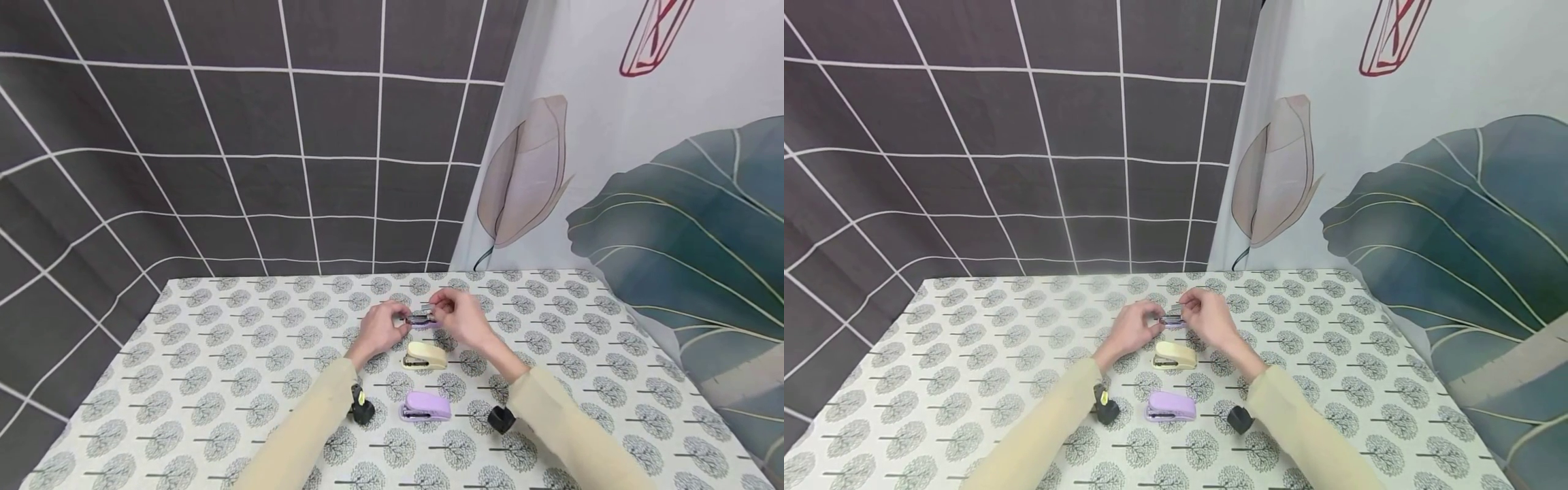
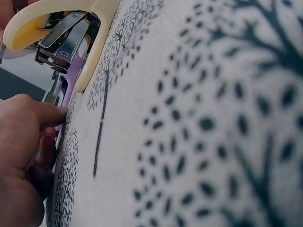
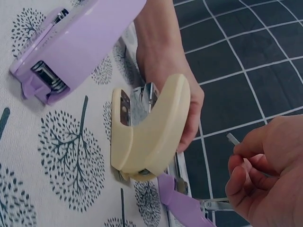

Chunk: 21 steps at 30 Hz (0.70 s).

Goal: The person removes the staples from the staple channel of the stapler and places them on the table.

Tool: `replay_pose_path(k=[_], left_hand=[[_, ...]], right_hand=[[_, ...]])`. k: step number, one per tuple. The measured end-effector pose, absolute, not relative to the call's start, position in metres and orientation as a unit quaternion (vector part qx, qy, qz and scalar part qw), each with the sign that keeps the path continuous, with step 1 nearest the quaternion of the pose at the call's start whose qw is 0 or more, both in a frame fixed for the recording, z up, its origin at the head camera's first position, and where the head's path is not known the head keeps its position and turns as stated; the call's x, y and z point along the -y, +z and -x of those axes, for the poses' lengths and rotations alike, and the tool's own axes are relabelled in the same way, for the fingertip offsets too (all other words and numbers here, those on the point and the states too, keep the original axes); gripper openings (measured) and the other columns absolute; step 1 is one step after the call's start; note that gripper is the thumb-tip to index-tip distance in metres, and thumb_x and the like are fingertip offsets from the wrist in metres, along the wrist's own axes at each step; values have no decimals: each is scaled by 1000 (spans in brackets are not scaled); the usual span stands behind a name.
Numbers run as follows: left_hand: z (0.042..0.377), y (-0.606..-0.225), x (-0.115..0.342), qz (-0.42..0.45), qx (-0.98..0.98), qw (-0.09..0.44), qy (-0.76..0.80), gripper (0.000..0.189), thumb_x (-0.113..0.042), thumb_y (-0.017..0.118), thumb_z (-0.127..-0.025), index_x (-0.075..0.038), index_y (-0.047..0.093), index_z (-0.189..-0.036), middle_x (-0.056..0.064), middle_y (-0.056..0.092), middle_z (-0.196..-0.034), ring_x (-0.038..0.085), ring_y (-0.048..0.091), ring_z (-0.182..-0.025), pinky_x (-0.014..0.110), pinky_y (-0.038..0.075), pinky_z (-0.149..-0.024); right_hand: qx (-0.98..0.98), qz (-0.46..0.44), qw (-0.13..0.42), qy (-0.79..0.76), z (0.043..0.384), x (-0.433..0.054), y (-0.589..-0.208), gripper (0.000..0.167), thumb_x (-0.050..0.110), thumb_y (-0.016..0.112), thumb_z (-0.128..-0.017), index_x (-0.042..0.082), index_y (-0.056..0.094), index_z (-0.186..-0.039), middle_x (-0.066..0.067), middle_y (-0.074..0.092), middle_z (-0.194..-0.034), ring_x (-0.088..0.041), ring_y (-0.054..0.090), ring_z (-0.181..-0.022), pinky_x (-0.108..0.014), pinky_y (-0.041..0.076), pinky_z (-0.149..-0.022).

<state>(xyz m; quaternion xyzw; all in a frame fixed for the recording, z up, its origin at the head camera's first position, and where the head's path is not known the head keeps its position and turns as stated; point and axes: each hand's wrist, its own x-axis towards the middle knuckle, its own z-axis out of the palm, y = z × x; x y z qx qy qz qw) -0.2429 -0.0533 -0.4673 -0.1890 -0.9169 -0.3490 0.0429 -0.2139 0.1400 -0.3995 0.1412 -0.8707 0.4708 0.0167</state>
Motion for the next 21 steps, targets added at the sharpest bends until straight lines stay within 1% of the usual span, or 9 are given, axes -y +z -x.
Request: replay_pose_path(k=[4, 13, 19, 21], left_hand=[[241, -466, 53, 186, 916, 37, -354, 26, -13, 78, -84, -12, 72, -109, 2, 69, -111, 24, 63, -103, 45, 47, -93], [242, -467, 54, 189, 918, 37, -347, 27, -14, 78, -84, -12, 72, -111, 2, 69, -112, 24, 63, -104, 45, 47, -93], [242, -466, 54, 188, 917, 32, -352, 29, -14, 77, -85, -12, 71, -113, 2, 68, -116, 24, 63, -106, 46, 46, -95], [241, -466, 54, 188, 916, 31, -353, 29, -14, 77, -85, -12, 71, -113, 3, 68, -116, 25, 63, -106, 46, 46, -95]], right_hand=[[866, -148, 16, 478, 213, -147, -397, 14, -11, 61, -88, -9, 64, -102, -16, 64, -86, -23, 60, -73, -22, 52, -64], [878, -163, 70, 445, 215, -162, -392, 13, -9, 66, -86, -10, 66, -99, -13, 65, -82, -19, 59, -71, -21, 50, -62], [877, -150, 53, 454, 215, -174, -392, 14, -8, 65, -87, -8, 66, -101, -12, 64, -83, -20, 58, -72, -22, 49, -59], [877, -146, 43, 457, 215, -179, -392, 14, -8, 64, -88, -7, 66, -102, -15, 64, -85, -23, 59, -74, -22, 49, -59]])
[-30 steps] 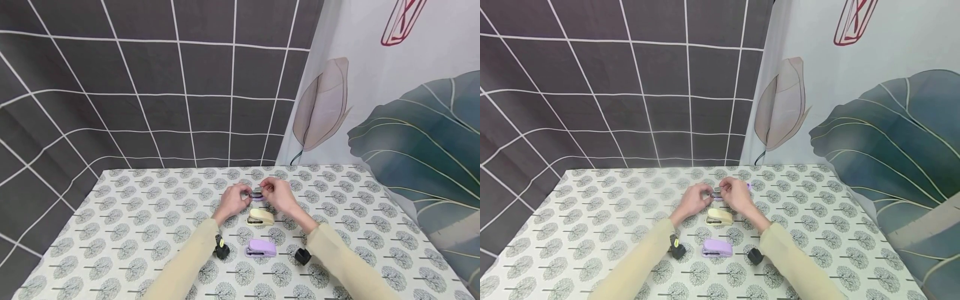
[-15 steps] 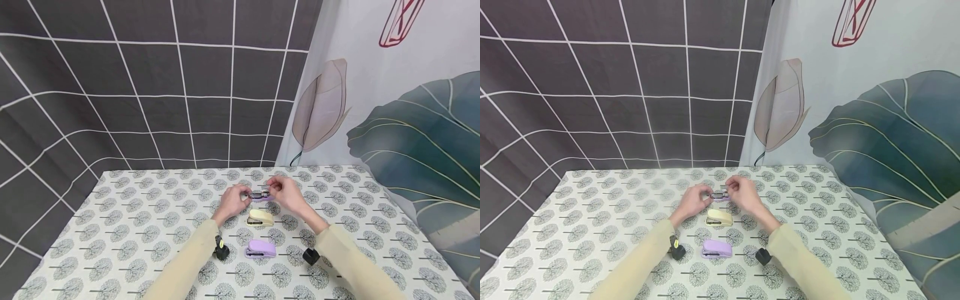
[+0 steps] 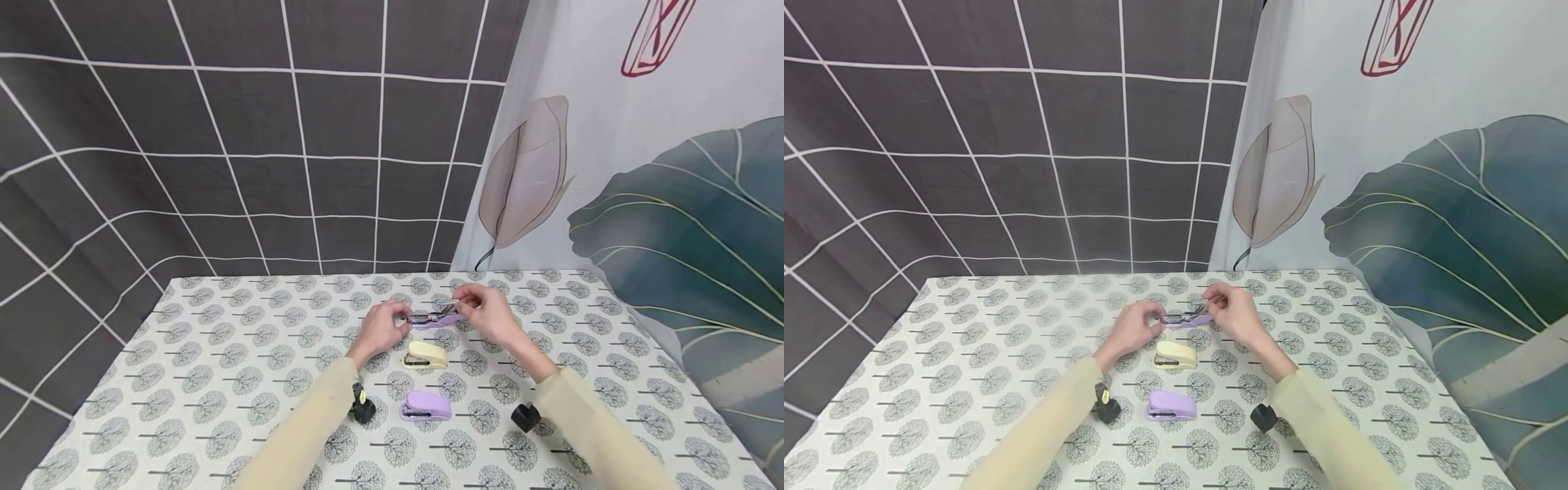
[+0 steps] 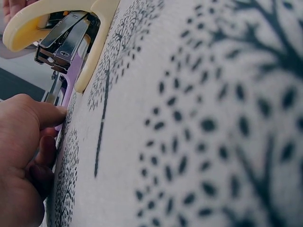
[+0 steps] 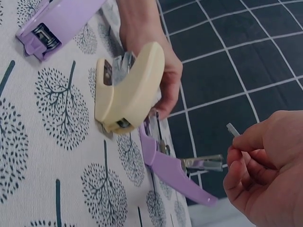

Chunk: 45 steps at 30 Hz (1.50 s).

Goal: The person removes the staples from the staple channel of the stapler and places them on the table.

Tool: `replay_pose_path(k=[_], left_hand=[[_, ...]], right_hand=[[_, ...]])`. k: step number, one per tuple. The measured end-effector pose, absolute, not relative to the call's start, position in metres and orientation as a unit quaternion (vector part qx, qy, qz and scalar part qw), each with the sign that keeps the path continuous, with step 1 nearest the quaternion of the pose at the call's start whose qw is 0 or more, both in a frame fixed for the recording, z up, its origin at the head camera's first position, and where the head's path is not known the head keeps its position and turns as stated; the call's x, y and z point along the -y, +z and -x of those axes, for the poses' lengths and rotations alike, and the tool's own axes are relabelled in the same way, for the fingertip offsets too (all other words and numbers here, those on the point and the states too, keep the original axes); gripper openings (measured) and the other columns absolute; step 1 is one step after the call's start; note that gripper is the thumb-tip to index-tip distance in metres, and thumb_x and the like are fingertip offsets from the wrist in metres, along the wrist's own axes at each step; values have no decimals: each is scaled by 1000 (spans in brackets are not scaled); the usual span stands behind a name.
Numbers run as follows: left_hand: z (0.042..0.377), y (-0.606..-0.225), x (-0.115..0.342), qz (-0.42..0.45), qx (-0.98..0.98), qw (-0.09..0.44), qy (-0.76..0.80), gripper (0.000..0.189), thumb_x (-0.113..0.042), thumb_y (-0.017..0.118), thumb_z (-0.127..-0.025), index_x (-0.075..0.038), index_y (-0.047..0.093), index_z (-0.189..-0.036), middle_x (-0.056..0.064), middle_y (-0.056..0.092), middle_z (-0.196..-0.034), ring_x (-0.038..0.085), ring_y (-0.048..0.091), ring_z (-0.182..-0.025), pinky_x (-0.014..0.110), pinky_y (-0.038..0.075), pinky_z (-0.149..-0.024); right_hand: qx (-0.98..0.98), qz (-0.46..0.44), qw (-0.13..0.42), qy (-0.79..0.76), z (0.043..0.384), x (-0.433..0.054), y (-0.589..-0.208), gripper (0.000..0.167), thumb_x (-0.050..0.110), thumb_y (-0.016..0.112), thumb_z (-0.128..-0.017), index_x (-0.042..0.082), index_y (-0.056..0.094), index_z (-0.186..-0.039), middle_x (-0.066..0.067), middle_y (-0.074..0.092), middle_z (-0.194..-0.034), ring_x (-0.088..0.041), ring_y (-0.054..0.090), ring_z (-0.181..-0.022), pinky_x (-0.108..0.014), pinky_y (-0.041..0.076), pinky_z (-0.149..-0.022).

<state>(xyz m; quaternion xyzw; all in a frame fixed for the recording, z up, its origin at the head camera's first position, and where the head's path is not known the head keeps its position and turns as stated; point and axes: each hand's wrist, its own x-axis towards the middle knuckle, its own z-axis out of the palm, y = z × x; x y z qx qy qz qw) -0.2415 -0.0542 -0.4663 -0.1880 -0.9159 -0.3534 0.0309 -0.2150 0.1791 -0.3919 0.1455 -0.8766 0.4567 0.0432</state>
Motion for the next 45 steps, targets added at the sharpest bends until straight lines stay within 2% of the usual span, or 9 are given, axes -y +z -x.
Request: replay_pose_path(k=[6, 11, 21, 27, 33, 45], left_hand=[[242, -467, 54, 185, 916, 30, -356, 28, -13, 77, -85, -12, 71, -113, 3, 68, -117, 24, 63, -106, 46, 47, -95], [242, -466, 53, 184, 916, 31, -354, 28, -13, 77, -85, -12, 72, -112, 2, 68, -115, 24, 63, -105, 44, 47, -94], [242, -469, 53, 184, 917, 37, -351, 26, -14, 78, -84, -13, 73, -109, 2, 69, -113, 24, 63, -105, 45, 46, -94], [244, -470, 53, 182, 918, 36, -350, 26, -14, 78, -84, -14, 72, -109, 2, 69, -114, 24, 63, -105, 45, 47, -93], [244, -469, 52, 177, 919, 29, -351, 27, -14, 77, -85, -14, 72, -111, 2, 68, -117, 24, 63, -107, 45, 46, -95], [244, -469, 53, 177, 920, 28, -348, 27, -15, 78, -84, -14, 72, -111, 1, 68, -117, 24, 63, -108, 45, 45, -97]], right_hand=[[876, -124, 30, 466, 215, -190, -390, 18, -9, 62, -90, -8, 64, -107, -22, 64, -92, -27, 58, -78, -22, 47, -59], [875, -117, 39, 468, 216, -198, -390, 17, -9, 62, -90, -8, 64, -106, -20, 64, -92, -31, 57, -77, -22, 44, -55], [878, -110, 59, 462, 218, -218, -395, 15, -5, 64, -91, -8, 65, -106, -15, 64, -91, -27, 59, -79, -22, 46, -57], [879, -96, 53, 465, 220, -229, -400, 19, -4, 64, -91, -10, 63, -110, -16, 64, -94, -31, 58, -80, -23, 48, -56], [884, -84, 51, 457, 222, -238, -409, 19, -4, 62, -92, -10, 63, -110, -14, 62, -93, -22, 56, -78, -23, 48, -59], [896, -59, 25, 438, 224, -248, -429, 17, -2, 63, -92, -8, 64, -109, -16, 64, -94, -23, 57, -82, -24, 48, -63]])
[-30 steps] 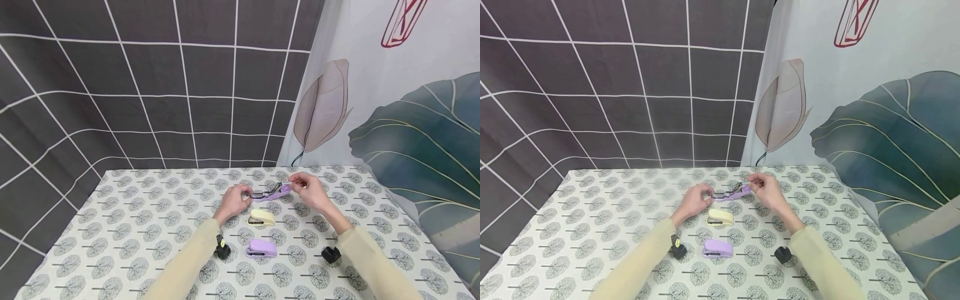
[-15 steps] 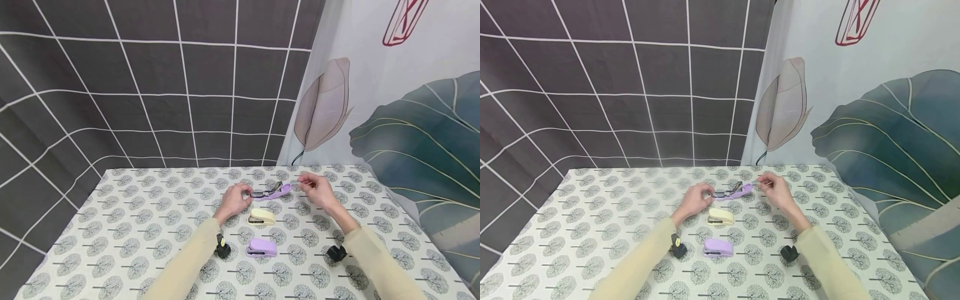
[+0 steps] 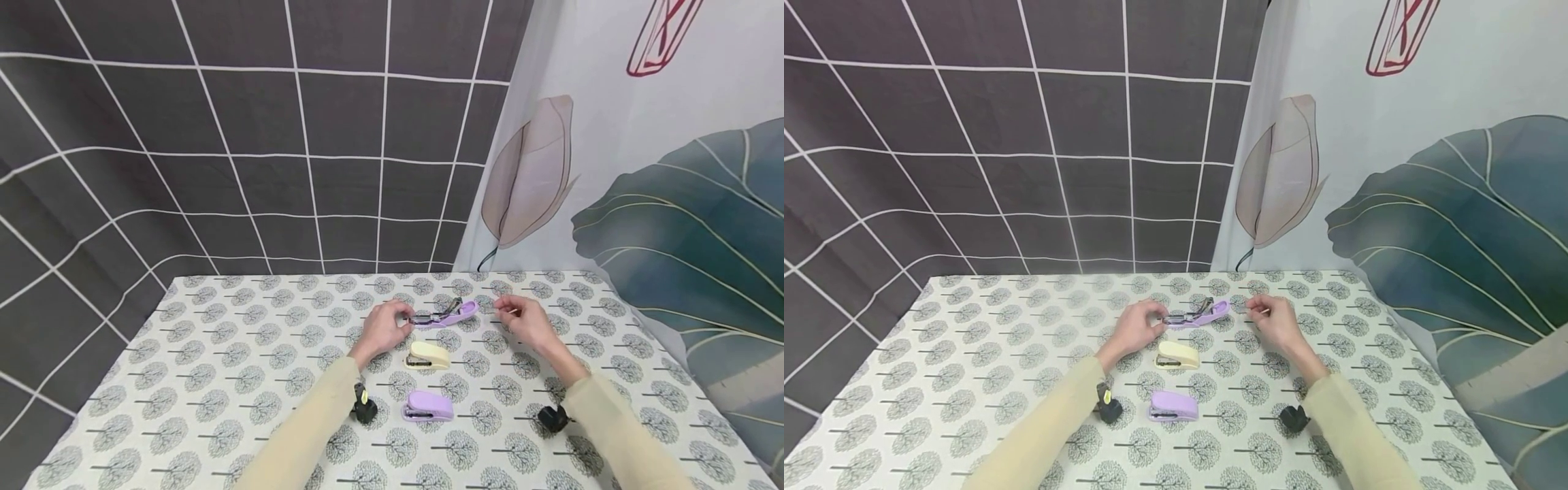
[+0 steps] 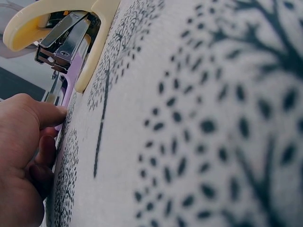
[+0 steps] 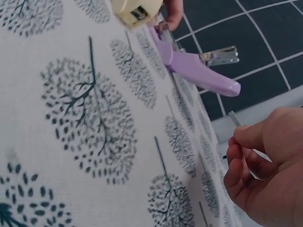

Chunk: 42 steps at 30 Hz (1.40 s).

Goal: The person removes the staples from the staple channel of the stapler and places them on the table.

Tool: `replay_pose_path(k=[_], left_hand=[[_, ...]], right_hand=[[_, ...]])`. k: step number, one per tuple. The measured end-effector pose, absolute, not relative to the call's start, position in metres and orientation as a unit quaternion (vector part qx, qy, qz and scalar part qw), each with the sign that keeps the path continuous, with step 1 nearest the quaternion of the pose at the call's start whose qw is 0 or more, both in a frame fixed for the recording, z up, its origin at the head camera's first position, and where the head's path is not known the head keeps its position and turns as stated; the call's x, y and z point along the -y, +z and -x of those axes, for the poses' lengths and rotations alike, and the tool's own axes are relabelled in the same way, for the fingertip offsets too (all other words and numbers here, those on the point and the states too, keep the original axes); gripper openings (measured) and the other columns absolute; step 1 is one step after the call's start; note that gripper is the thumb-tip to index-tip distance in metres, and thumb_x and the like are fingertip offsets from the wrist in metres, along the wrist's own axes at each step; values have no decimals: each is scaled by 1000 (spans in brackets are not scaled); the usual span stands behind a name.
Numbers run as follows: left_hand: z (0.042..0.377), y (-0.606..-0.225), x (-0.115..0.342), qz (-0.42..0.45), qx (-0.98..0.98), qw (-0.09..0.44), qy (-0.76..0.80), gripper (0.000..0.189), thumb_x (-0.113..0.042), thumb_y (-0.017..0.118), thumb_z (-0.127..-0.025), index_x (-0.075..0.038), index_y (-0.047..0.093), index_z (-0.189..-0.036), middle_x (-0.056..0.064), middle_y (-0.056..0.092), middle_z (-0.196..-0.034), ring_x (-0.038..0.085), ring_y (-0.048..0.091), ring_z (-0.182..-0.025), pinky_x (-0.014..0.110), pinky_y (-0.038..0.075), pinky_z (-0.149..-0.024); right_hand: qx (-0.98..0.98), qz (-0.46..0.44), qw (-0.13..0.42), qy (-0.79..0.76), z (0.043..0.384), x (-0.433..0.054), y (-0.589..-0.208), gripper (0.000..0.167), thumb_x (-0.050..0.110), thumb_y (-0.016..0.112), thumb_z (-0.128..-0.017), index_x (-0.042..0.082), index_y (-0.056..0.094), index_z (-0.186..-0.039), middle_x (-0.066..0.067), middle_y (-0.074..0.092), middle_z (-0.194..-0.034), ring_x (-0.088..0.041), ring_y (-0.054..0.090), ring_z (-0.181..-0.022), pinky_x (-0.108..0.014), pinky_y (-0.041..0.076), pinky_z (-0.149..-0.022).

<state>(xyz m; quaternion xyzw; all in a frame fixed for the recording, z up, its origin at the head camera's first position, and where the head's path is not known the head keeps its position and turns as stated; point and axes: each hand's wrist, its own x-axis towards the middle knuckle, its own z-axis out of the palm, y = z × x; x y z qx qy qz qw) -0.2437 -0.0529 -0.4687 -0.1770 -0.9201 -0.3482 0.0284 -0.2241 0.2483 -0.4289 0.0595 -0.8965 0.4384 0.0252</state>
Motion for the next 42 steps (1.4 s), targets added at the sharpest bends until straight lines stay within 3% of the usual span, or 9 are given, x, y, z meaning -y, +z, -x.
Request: replay_pose_path(k=[10, 17, 33, 42], left_hand=[[243, -469, 53, 179, 918, 29, -354, 27, -15, 78, -84, -14, 72, -111, 1, 68, -115, 24, 63, -107, 46, 45, -96], [244, -469, 53, 181, 917, 39, -354, 27, -15, 78, -84, -14, 73, -111, 2, 69, -116, 24, 63, -106, 46, 46, -95], [244, -470, 54, 185, 917, 38, -350, 27, -15, 78, -84, -13, 72, -111, 1, 69, -112, 23, 63, -103, 44, 47, -92], [242, -469, 53, 184, 917, 34, -352, 27, -15, 77, -84, -13, 72, -111, 1, 69, -113, 24, 63, -104, 45, 47, -93]], right_hand=[[897, -54, -7, 439, 225, -249, -442, 20, -4, 61, -93, -8, 63, -112, -12, 64, -92, -23, 57, -83, -26, 49, -71], [897, -59, -13, 437, 227, -249, -447, 18, -2, 63, -92, -6, 64, -110, -11, 64, -88, -22, 57, -78, -26, 50, -65], [916, -71, 11, 394, 227, -242, -452, 14, -5, 64, -90, -4, 68, -103, -7, 64, -84, -19, 54, -71, -25, 48, -58], [925, -91, 29, 369, 229, -241, -455, 12, -8, 65, -86, -5, 68, -98, -5, 63, -80, -17, 56, -71, -22, 49, -61]])
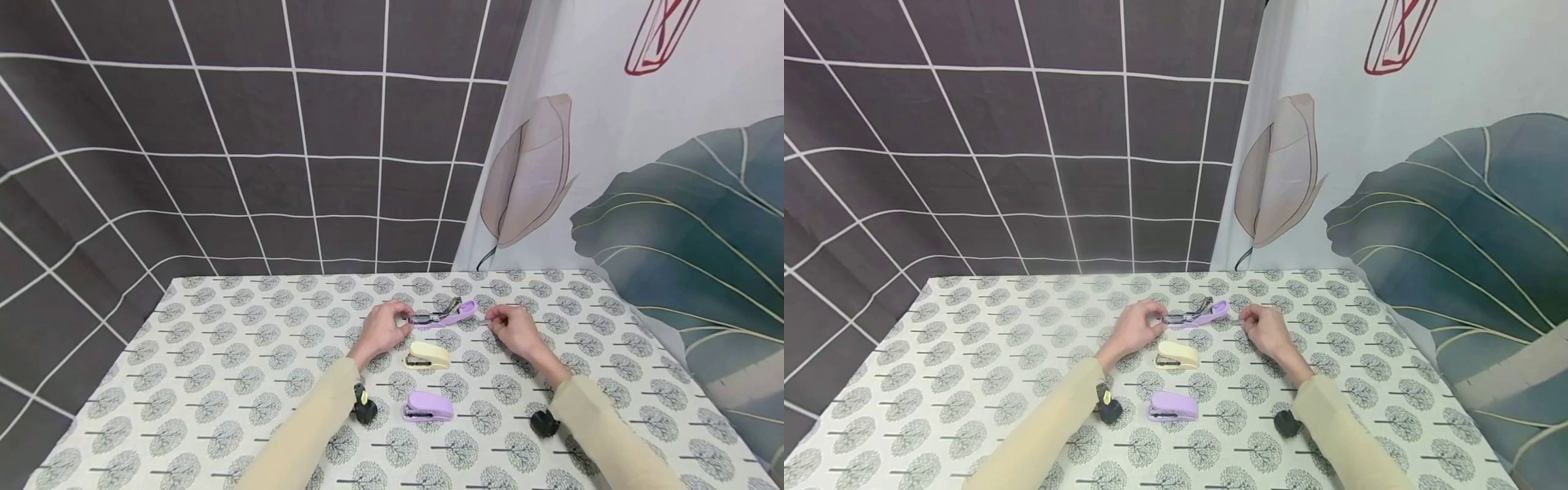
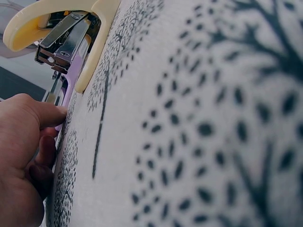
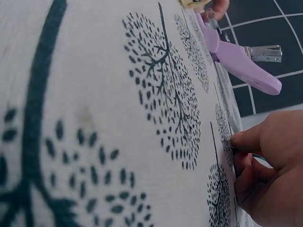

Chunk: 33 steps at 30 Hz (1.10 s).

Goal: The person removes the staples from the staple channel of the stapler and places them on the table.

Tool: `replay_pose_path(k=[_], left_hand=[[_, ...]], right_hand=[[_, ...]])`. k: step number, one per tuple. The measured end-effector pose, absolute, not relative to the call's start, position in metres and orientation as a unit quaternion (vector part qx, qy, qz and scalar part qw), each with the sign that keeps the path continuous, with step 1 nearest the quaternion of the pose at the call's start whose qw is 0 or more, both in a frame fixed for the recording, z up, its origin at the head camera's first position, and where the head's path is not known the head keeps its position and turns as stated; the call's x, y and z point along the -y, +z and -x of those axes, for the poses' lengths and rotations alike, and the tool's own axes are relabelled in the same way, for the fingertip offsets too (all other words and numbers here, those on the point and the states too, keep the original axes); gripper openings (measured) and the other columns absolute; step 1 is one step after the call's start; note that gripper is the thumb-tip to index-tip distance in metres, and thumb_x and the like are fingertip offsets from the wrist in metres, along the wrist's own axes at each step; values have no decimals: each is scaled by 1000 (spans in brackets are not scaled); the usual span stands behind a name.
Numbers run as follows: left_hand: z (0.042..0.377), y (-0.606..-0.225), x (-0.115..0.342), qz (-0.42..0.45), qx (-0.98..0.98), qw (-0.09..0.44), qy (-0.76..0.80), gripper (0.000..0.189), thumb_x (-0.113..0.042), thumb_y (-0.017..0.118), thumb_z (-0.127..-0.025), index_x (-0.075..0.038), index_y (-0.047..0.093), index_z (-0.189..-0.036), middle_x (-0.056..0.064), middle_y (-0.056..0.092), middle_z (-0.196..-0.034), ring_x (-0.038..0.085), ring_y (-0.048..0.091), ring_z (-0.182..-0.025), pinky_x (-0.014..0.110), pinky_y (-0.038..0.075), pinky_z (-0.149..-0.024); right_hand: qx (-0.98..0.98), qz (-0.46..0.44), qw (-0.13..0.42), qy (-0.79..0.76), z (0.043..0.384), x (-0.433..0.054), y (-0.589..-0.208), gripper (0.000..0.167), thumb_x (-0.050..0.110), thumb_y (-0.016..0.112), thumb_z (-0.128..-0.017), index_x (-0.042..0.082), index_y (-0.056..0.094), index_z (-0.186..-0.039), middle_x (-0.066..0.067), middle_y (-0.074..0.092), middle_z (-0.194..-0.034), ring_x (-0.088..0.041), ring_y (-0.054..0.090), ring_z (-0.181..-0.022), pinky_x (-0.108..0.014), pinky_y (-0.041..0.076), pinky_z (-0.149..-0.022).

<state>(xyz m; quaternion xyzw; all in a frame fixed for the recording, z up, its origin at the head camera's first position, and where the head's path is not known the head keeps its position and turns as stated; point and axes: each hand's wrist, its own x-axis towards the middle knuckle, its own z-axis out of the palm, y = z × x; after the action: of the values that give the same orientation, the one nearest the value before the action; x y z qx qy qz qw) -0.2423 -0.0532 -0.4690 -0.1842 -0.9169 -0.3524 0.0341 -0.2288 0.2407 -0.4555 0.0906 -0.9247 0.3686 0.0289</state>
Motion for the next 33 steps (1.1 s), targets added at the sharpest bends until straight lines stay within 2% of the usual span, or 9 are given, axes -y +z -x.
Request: replay_pose_path(k=[11, 17, 23, 28, 33], left_hand=[[242, -468, 53, 187, 917, 37, -351, 27, -14, 77, -85, -13, 72, -111, 2, 69, -113, 24, 63, -104, 45, 46, -94], [242, -467, 54, 187, 916, 39, -352, 27, -14, 77, -85, -12, 72, -111, 1, 69, -112, 23, 64, -103, 44, 48, -92], [240, -467, 53, 189, 914, 39, -356, 27, -14, 77, -85, -12, 72, -111, 2, 69, -113, 24, 64, -104, 45, 47, -93], [240, -468, 53, 193, 914, 42, -354, 27, -14, 77, -85, -12, 72, -112, 2, 69, -113, 23, 64, -103, 44, 48, -92], [240, -469, 54, 191, 912, 38, -362, 29, -15, 77, -87, -13, 72, -115, 2, 68, -114, 19, 63, -92, 40, 49, -83]], right_hand=[[933, -83, 10, 350, 228, -240, -452, 14, -7, 62, -84, -5, 66, -98, -5, 61, -80, -18, 54, -72, -25, 47, -63], [934, -75, -2, 350, 227, -239, -450, 15, -5, 63, -85, -6, 65, -99, -9, 61, -82, -19, 55, -75, -25, 48, -65], [928, -79, 3, 363, 225, -242, -452, 19, -5, 62, -83, -7, 64, -102, -9, 61, -84, -19, 55, -75, -25, 47, -64], [924, -85, 4, 374, 220, -250, -454, 22, -2, 66, -86, -8, 62, -107, -8, 62, -87, -19, 55, -77, -26, 48, -67], [916, -84, -6, 392, 211, -254, -451, 25, 2, 66, -88, -7, 61, -110, -8, 62, -90, -19, 56, -79, -26, 49, -67]])
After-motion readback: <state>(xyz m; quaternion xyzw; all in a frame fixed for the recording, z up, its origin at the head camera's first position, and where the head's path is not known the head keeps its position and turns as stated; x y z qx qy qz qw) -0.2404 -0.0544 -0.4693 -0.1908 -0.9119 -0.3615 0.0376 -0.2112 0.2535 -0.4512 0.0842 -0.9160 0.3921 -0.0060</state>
